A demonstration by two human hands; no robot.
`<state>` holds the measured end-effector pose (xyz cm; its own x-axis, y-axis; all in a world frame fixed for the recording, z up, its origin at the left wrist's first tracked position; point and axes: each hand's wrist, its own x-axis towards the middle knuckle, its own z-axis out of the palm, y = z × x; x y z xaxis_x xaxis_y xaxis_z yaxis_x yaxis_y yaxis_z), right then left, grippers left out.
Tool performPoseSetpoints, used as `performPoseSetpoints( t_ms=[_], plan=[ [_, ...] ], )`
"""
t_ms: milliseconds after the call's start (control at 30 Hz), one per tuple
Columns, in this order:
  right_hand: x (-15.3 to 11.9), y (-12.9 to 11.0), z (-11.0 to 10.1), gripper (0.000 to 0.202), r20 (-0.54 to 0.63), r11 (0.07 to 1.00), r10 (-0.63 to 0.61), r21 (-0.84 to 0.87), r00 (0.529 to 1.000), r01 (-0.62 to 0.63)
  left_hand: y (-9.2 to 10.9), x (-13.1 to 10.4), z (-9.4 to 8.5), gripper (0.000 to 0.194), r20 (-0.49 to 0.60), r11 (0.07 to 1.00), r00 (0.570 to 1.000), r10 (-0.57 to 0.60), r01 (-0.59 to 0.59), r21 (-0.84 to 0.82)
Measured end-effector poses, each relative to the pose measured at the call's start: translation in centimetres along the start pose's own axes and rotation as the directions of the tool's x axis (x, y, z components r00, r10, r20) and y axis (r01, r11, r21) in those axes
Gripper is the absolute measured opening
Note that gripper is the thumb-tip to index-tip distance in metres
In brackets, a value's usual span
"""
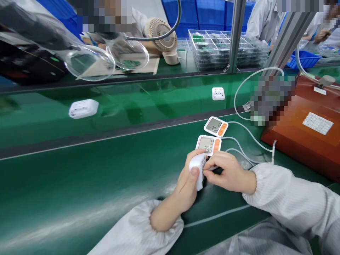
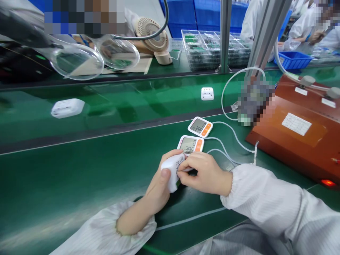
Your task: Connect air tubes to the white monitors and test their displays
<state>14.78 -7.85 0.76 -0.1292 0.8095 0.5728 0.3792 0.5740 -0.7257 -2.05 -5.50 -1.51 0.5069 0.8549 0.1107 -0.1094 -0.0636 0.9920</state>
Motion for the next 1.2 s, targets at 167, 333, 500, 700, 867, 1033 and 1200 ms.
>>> performPoseSetpoints(
  t_ms=[167, 333, 500, 700, 867, 1033, 1200],
  plan=[
    [0.2, -0.1, -0.1, 0.011, 0.043, 1.000, 0.010, -0.018, 0.999, -0.009, -0.3, 0.1, 0.0, 0.048, -0.047, 0.998, 0.999, -0.015, 0.012, -0.067],
    [0.3, -0.3, -0.5, 0.004, -0.078, 0.982, -0.024, -0.190, 0.997, 0.009, 0.5, 0.3, 0.1, 0.051, -0.179, 0.995, 0.982, -0.060, 0.044, -0.093],
    [-0.3, 0.1, -0.5, 0.051, 0.203, 0.993, 0.116, -0.013, 0.972, -0.116, 1.2, 1.1, -0.1, 0.068, -0.264, 0.987, 0.960, -0.093, 0.054, -0.154],
    [-0.5, 0.0, -0.5, 0.067, 0.317, 0.960, 0.277, -0.123, 0.907, -0.250, 1.2, 1.3, -0.7, 0.066, -0.184, 0.991, 0.978, -0.094, 0.109, 0.074],
    [-0.3, 0.0, -0.8, 0.058, 0.232, 0.950, 0.311, -0.057, 0.922, -0.307, 2.1, 0.9, -0.8, 0.074, 0.078, 0.979, 0.980, -0.185, 0.191, -0.074],
    [-0.1, 0.2, -0.8, 0.055, 0.213, 0.949, 0.307, 0.006, 0.928, -0.315, 2.3, 1.0, -0.9, 0.073, 0.151, 0.964, 0.966, -0.209, 0.230, -0.134],
    [0.0, 0.1, -0.8, 0.058, 0.229, 0.935, 0.337, 0.032, 0.913, -0.353, 2.0, 1.2, -1.0, 0.070, 0.131, 0.970, 0.972, -0.194, 0.210, -0.121]
  ],
)
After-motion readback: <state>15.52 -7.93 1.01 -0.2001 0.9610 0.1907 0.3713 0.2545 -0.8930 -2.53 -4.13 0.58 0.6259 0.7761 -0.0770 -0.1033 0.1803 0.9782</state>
